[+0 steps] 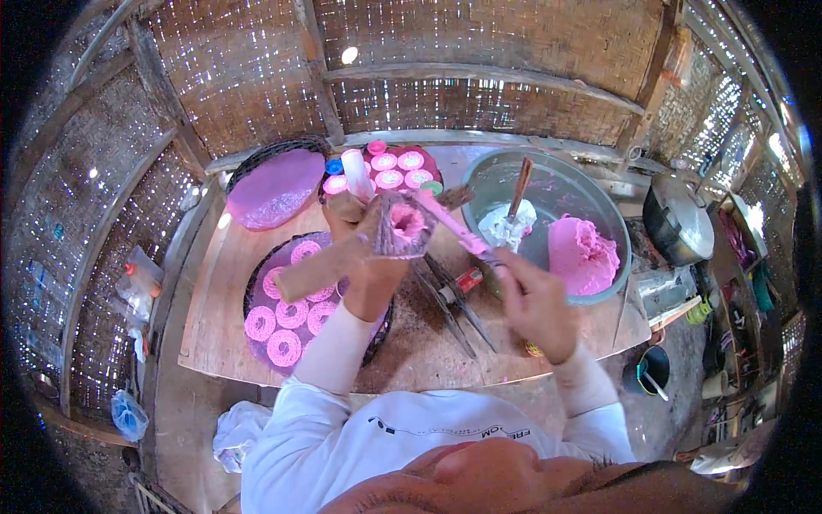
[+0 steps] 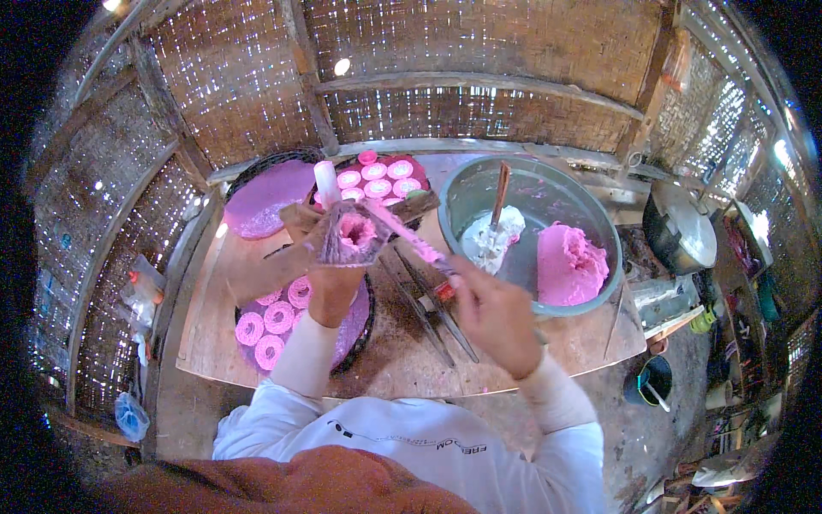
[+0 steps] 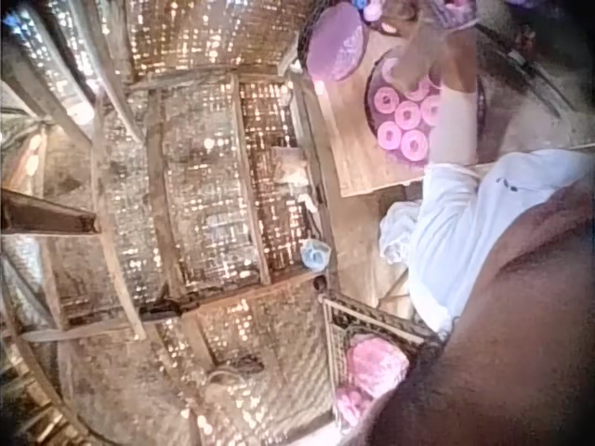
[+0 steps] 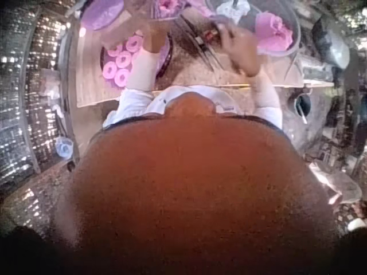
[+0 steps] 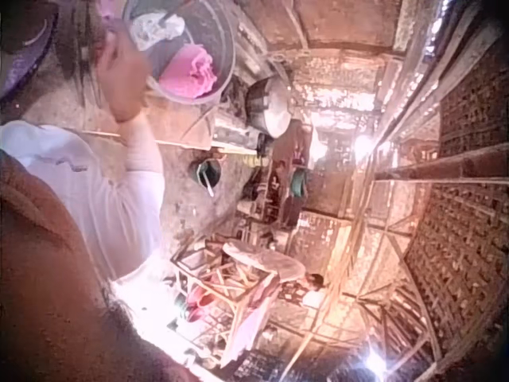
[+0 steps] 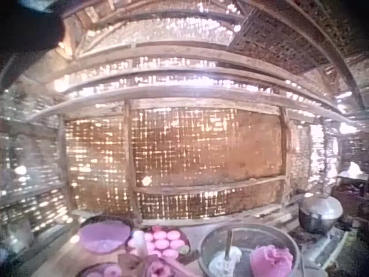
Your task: The person scoops pink paste from a metal bowl and places it into a small cylindrical mold on a purple tray. They use a wooden board to press and shape the paste into a ring, then remove the mold to reveal the formed candy. This process is repeated multiple times to create a batch of pink ring-shaped candies.
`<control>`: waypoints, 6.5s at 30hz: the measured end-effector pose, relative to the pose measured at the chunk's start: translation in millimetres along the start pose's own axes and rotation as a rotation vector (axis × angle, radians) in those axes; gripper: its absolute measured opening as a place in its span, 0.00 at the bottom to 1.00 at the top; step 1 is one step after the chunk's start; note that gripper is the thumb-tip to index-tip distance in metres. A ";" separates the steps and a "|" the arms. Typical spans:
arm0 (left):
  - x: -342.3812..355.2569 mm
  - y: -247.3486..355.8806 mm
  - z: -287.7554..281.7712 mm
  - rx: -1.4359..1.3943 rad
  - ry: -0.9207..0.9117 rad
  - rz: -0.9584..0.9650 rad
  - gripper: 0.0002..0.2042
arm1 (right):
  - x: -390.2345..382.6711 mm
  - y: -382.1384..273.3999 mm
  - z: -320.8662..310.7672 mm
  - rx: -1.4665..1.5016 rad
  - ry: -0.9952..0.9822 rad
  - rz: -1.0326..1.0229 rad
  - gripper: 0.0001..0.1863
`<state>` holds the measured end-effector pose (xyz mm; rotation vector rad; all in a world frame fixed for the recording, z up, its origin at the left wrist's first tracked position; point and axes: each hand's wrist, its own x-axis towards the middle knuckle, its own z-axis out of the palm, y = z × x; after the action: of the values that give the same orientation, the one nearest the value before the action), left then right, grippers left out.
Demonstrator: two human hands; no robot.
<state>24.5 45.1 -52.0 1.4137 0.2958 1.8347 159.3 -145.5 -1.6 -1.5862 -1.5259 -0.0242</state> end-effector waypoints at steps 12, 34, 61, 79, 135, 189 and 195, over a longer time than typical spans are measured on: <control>23.4 49.8 -34.7 0.013 -0.091 -0.191 0.15 | -4.5 62.6 -83.4 -0.638 -0.118 0.223 0.11; -6.2 37.7 -87.5 -0.173 -0.017 -0.671 0.20 | 6.0 6.1 54.8 1.821 -0.522 0.705 0.47; -90.6 46.1 -79.9 0.811 -0.632 -0.446 0.17 | -34.9 17.5 95.1 1.068 -0.694 0.365 0.44; -112.4 -47.9 -88.0 1.499 -0.654 -0.276 0.19 | -43.4 61.0 79.5 1.100 -0.344 0.558 0.22; -57.6 96.6 -286.1 -1.086 0.022 -0.111 0.22 | 67.3 -63.0 234.3 0.656 -1.969 0.591 0.33; -85.7 110.3 -262.3 -0.114 -0.139 -0.442 0.38 | 62.4 -48.0 199.2 0.401 -1.504 0.205 0.30; -76.0 121.9 -224.3 0.762 -0.164 -0.241 0.20 | 40.5 -65.0 213.8 0.944 -1.437 0.457 0.25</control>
<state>-224.4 -28.7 -111.5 1.9093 1.1136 1.4446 -0.3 2.0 -67.3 -0.9897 -1.5660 2.1147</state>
